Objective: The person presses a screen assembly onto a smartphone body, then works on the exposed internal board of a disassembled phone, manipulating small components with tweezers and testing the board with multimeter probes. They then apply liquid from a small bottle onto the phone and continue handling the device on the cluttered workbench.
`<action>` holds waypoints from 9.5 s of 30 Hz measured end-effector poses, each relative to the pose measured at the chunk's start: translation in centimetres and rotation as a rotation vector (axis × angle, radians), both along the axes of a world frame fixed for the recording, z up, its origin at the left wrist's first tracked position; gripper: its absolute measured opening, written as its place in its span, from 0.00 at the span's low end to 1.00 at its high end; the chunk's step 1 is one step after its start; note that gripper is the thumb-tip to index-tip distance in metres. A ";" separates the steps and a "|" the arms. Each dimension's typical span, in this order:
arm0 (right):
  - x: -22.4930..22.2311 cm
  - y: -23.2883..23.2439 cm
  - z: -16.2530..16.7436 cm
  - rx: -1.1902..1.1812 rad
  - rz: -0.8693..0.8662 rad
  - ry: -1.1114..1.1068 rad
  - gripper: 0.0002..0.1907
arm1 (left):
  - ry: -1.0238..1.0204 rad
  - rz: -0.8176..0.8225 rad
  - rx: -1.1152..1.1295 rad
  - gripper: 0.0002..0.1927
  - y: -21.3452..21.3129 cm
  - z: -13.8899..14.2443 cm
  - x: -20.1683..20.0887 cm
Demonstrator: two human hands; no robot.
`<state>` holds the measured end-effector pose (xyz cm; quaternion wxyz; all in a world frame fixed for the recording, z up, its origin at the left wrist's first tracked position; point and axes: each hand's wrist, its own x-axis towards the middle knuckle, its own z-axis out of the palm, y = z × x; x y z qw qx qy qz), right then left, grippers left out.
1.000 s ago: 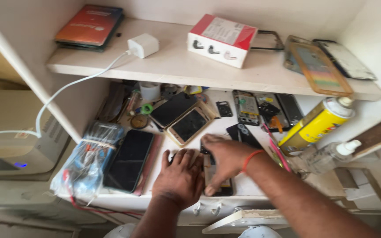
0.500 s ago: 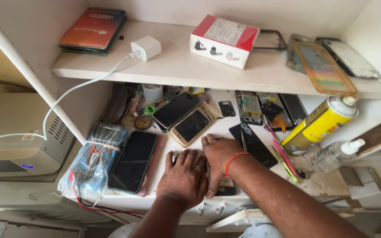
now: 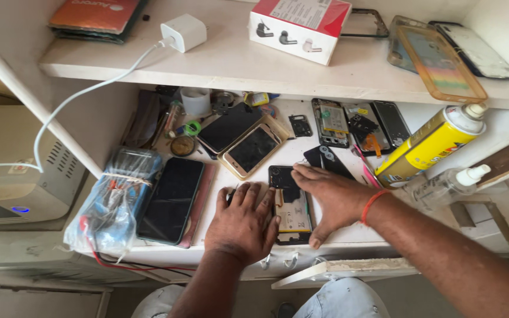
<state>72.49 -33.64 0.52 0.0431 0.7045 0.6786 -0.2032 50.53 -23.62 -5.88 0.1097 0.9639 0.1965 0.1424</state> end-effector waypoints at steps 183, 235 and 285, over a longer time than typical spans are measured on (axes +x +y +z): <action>-0.5 2.6 -3.2 1.254 -1.189 1.388 0.22 | -0.188 -0.002 0.070 0.31 -0.3 -2.5 -0.1; -8.5 1.7 -2.6 1.095 -0.269 0.080 0.06 | -0.626 0.134 -0.277 0.17 1.2 0.5 0.1; -10.0 -6.3 -7.3 0.672 -1.285 1.596 0.18 | -0.768 0.240 -0.994 0.14 -6.4 0.2 0.3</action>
